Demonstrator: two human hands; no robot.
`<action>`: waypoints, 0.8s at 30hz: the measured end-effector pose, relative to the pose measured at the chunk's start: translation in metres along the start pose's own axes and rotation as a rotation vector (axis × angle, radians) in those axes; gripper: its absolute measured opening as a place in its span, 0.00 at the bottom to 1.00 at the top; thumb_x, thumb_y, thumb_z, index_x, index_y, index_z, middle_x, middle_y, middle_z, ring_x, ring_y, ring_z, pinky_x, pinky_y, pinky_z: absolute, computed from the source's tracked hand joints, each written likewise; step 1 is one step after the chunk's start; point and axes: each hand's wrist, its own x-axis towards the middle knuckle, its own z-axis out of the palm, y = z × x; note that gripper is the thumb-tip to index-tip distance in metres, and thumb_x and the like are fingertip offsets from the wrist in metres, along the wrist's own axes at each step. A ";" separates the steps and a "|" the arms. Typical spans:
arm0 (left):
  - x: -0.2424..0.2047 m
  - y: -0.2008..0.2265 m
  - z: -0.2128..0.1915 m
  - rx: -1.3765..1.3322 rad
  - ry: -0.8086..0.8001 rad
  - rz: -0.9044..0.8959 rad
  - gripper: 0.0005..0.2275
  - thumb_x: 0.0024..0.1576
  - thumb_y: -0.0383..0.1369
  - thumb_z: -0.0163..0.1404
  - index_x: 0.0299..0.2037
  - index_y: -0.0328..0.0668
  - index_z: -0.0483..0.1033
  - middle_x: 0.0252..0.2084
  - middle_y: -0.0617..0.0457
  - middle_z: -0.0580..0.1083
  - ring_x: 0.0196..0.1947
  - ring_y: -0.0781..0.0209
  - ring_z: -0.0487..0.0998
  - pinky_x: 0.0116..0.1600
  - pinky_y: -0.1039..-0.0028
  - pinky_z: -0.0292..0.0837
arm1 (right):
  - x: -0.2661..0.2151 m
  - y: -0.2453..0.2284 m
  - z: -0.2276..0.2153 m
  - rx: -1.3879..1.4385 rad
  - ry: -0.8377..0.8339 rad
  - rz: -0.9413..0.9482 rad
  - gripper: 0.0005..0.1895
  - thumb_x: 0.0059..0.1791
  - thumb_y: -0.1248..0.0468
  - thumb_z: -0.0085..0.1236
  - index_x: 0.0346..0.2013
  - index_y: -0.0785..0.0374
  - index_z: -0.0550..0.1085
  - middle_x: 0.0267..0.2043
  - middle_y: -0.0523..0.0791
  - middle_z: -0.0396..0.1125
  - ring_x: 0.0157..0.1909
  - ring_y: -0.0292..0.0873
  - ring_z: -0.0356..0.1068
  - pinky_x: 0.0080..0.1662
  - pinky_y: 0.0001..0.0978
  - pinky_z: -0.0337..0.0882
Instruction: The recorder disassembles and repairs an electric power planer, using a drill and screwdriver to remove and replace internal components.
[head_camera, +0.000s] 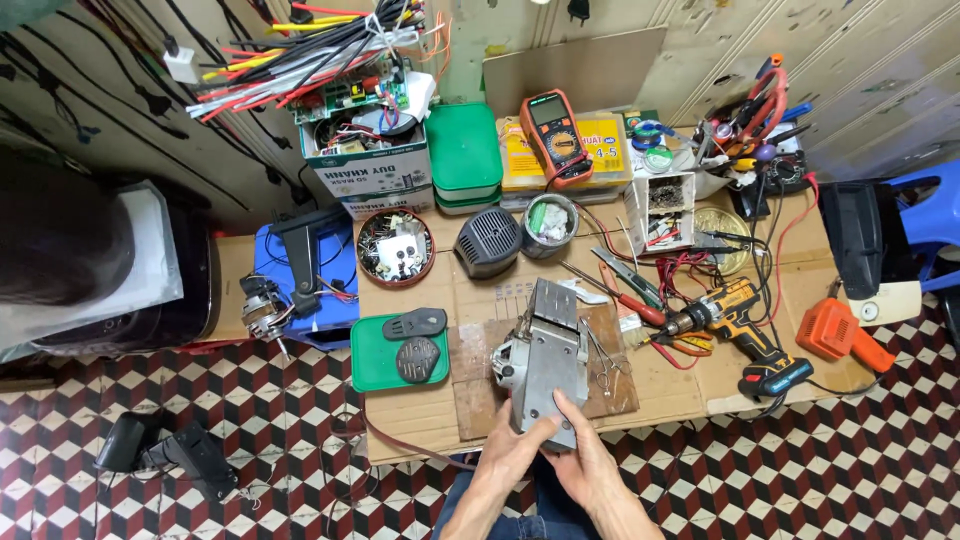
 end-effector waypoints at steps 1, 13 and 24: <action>-0.004 0.006 0.001 0.002 -0.002 0.001 0.35 0.46 0.42 0.63 0.64 0.35 0.66 0.53 0.46 0.79 0.55 0.57 0.79 0.59 0.72 0.71 | 0.000 0.001 -0.004 0.003 0.000 -0.002 0.35 0.42 0.51 0.63 0.61 0.61 0.68 0.56 0.45 0.70 0.56 0.43 0.69 0.57 0.42 0.68; -0.026 0.023 0.022 -0.155 -0.184 0.188 0.39 0.49 0.40 0.62 0.69 0.32 0.58 0.62 0.42 0.71 0.63 0.57 0.72 0.66 0.70 0.65 | -0.040 -0.052 -0.008 -0.268 -0.022 -0.114 0.32 0.45 0.54 0.61 0.59 0.66 0.68 0.53 0.44 0.69 0.55 0.36 0.67 0.55 0.31 0.66; 0.054 0.023 0.019 0.009 -0.177 0.169 0.54 0.43 0.47 0.63 0.73 0.29 0.39 0.69 0.36 0.63 0.71 0.48 0.65 0.72 0.64 0.60 | 0.033 -0.090 0.010 -0.336 -0.284 -0.261 0.30 0.45 0.57 0.63 0.57 0.70 0.69 0.50 0.47 0.72 0.51 0.39 0.72 0.53 0.33 0.71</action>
